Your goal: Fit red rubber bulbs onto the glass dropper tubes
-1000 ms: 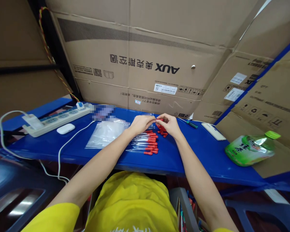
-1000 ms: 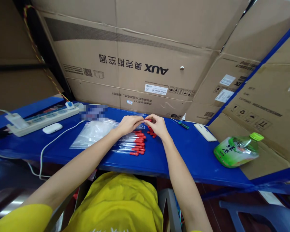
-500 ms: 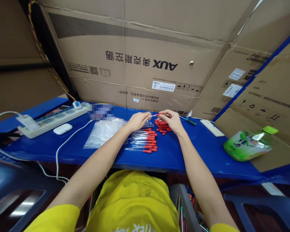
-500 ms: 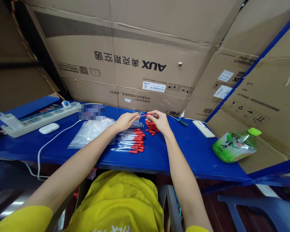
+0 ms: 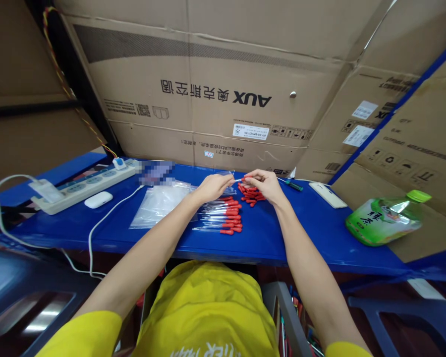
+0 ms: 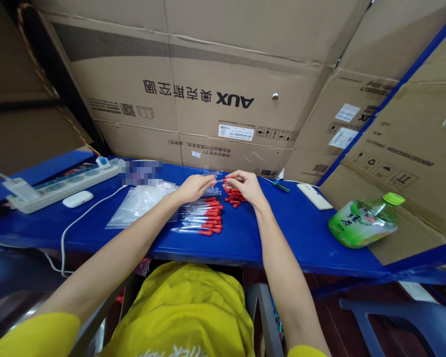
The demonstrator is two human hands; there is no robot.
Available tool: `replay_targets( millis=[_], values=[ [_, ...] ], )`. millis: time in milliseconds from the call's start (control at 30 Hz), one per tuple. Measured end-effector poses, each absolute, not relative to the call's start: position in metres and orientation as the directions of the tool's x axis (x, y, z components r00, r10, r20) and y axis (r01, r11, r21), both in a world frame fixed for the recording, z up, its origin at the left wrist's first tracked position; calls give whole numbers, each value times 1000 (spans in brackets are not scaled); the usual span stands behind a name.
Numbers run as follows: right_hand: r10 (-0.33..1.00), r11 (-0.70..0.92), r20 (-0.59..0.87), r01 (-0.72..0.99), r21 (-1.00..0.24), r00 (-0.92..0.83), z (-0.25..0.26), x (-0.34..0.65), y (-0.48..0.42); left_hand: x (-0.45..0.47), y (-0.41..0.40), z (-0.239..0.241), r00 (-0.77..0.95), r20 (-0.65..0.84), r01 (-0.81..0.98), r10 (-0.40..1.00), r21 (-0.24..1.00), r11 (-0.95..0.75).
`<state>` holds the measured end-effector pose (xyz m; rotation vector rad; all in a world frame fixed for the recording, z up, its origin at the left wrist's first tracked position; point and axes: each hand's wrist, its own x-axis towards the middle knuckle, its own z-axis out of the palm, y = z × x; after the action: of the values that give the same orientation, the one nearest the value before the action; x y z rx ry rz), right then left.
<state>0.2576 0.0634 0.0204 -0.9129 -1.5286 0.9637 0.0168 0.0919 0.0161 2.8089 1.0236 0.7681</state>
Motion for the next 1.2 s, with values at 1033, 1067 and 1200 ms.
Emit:
replay_targets(
  millis=[1033, 1067, 1200],
  values=[
    [922, 351, 315, 142, -926, -224, 27, 262, 58, 18, 94, 12, 672, 459, 553, 581, 212, -806],
    [921, 352, 316, 143, -925, -227, 27, 262, 58, 18, 94, 12, 673, 459, 552, 580, 209, -807],
    [919, 358, 321, 143, -923, -230, 26, 262, 59, 18, 94, 12, 673, 467, 551, 574, 202, -810]
  ],
)
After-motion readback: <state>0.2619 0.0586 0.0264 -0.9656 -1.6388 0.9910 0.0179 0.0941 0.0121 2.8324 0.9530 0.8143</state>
